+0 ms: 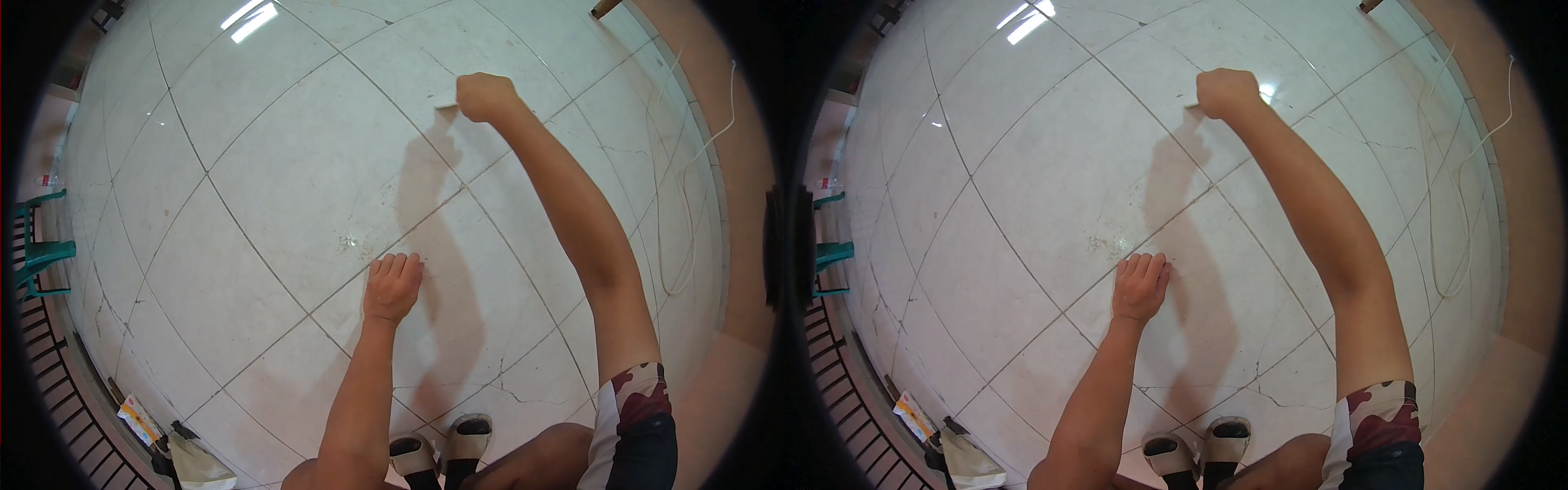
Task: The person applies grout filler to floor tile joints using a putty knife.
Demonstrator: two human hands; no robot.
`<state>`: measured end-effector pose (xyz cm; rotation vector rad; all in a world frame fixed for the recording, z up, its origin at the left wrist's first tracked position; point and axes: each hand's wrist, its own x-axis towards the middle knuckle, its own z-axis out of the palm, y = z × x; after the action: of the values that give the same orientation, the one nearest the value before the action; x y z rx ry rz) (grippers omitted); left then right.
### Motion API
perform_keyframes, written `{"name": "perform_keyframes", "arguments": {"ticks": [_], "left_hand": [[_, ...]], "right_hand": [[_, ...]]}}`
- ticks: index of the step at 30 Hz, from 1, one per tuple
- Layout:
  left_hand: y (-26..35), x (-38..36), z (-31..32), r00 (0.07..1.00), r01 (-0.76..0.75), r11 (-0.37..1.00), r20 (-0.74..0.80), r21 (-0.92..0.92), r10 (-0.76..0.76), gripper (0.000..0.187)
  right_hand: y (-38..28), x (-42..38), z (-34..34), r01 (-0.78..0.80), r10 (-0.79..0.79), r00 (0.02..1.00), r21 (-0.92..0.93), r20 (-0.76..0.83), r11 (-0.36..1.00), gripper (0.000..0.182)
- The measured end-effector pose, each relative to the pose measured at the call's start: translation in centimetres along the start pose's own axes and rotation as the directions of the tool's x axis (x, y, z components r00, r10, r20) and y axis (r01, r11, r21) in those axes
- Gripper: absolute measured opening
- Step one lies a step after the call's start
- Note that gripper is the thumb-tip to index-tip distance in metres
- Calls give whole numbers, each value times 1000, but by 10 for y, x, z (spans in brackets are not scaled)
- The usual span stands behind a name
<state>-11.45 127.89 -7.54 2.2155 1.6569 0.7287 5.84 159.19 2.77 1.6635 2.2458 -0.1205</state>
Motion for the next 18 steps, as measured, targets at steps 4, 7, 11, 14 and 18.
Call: {"name": "perform_keyframes", "arguments": {"ticks": [4,7,11,14,18], "left_hand": [[3,4,3,999,-21,1000,-44,17,22,16],[0,2,0,999,-5,1000,-34,23,6,15],[1,2,0,1000,0,1000,-6,11,0,14],[1,2,-1,999,-10,1000,-32,13,11,14],[2,2,-1,999,2,1000,-34,9,-1,15]], "right_hand": [[-10,1,8,-11,15,988,29,-153,1000,20],[-17,-11,-14,61,-61,998,-2,-8,998,20],[-22,-3,3,-36,38,991,13,-128,999,21],[-20,-8,-3,-42,45,994,27,-95,999,20],[-15,-9,-11,-15,15,999,-12,-38,1000,19]]}}
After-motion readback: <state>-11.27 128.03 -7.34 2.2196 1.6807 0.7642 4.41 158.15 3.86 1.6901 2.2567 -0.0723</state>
